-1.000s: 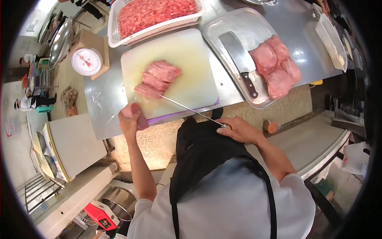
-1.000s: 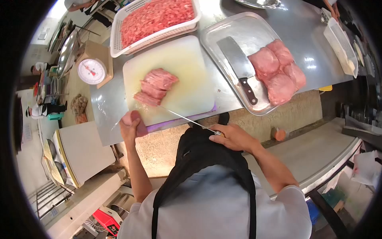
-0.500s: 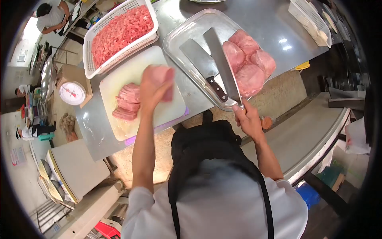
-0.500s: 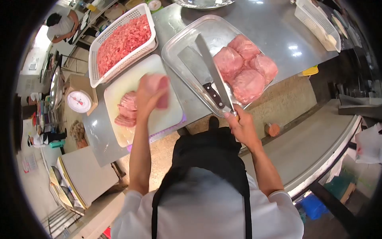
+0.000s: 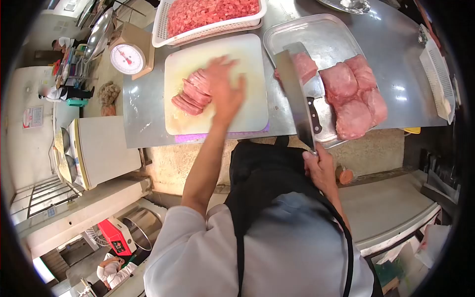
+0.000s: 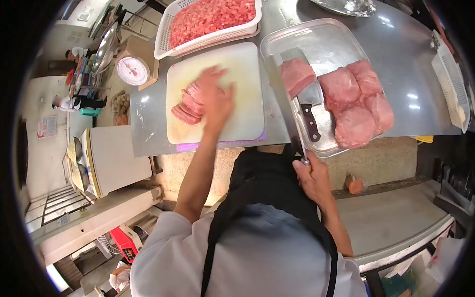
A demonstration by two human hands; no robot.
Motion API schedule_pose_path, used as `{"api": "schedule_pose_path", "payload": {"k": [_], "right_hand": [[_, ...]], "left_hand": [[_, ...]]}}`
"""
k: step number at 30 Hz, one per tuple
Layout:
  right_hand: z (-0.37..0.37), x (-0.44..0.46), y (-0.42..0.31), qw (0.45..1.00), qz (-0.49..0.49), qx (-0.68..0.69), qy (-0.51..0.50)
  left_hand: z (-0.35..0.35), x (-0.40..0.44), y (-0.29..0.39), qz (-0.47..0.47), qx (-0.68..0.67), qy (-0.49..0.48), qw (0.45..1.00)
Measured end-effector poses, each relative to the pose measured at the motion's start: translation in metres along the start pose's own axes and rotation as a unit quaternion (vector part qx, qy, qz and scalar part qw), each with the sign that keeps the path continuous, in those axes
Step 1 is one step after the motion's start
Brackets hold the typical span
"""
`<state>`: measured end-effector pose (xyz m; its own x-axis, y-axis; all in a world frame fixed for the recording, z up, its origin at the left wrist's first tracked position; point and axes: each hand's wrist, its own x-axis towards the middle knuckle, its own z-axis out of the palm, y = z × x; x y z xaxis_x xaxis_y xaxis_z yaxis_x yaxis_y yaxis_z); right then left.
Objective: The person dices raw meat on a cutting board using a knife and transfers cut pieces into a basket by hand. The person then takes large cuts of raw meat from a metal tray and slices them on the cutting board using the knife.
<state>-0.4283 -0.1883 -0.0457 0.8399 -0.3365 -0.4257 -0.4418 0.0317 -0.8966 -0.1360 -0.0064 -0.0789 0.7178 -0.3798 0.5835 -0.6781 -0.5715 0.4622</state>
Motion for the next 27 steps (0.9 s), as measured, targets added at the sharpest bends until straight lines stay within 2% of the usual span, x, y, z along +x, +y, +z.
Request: {"api": "schedule_pose_path", "payload": {"k": [2, 3, 5, 6, 8, 11, 12, 15, 18, 22, 24, 25, 27], "right_hand": [[0.006, 0.015, -0.006, 0.998, 0.005, -0.038, -0.054], [0.01, 0.023, -0.009, 0.996, -0.004, -0.061, -0.07], [0.019, 0.041, -0.015, 0.989, -0.021, -0.111, -0.1], [0.025, 0.05, -0.019, 0.986, -0.011, -0.123, -0.116], [0.038, 0.068, -0.019, 0.978, -0.034, -0.159, -0.129], [0.055, 0.085, -0.036, 0.968, -0.078, -0.202, -0.128], [0.059, 0.09, -0.043, 0.964, -0.095, -0.215, -0.124], [0.068, 0.103, -0.048, 0.964, -0.076, -0.216, -0.131], [0.079, 0.106, -0.053, 0.97, -0.047, -0.216, -0.105], [0.089, 0.1, -0.062, 0.98, 0.001, -0.188, -0.069], [0.094, 0.095, -0.074, 0.981, 0.055, -0.178, -0.055], [0.098, 0.093, -0.072, 0.983, 0.052, -0.17, -0.038], [0.105, 0.09, -0.062, 0.987, 0.044, -0.155, -0.007]], "left_hand": [[-0.039, -0.026, -0.06, -0.113, -0.012, 0.084, 0.99], [-0.066, -0.037, -0.067, -0.131, 0.098, 0.154, 0.974], [-0.092, -0.074, -0.116, -0.257, 0.097, 0.115, 0.955], [-0.094, -0.079, -0.115, -0.321, 0.007, 0.099, 0.942], [-0.094, -0.084, -0.112, -0.435, -0.172, 0.067, 0.881], [-0.072, -0.092, -0.116, -0.355, -0.115, 0.048, 0.927], [-0.071, -0.083, -0.104, -0.372, -0.144, 0.058, 0.915], [-0.068, -0.083, -0.115, -0.318, -0.023, -0.002, 0.948], [-0.085, -0.076, -0.113, -0.299, -0.026, -0.071, 0.951], [-0.082, -0.078, -0.114, -0.276, 0.046, -0.072, 0.957], [-0.077, -0.068, -0.109, -0.293, 0.059, -0.063, 0.952], [-0.078, -0.062, -0.108, -0.301, 0.066, -0.057, 0.95], [-0.076, -0.067, -0.131, -0.241, 0.082, -0.055, 0.966]]}}
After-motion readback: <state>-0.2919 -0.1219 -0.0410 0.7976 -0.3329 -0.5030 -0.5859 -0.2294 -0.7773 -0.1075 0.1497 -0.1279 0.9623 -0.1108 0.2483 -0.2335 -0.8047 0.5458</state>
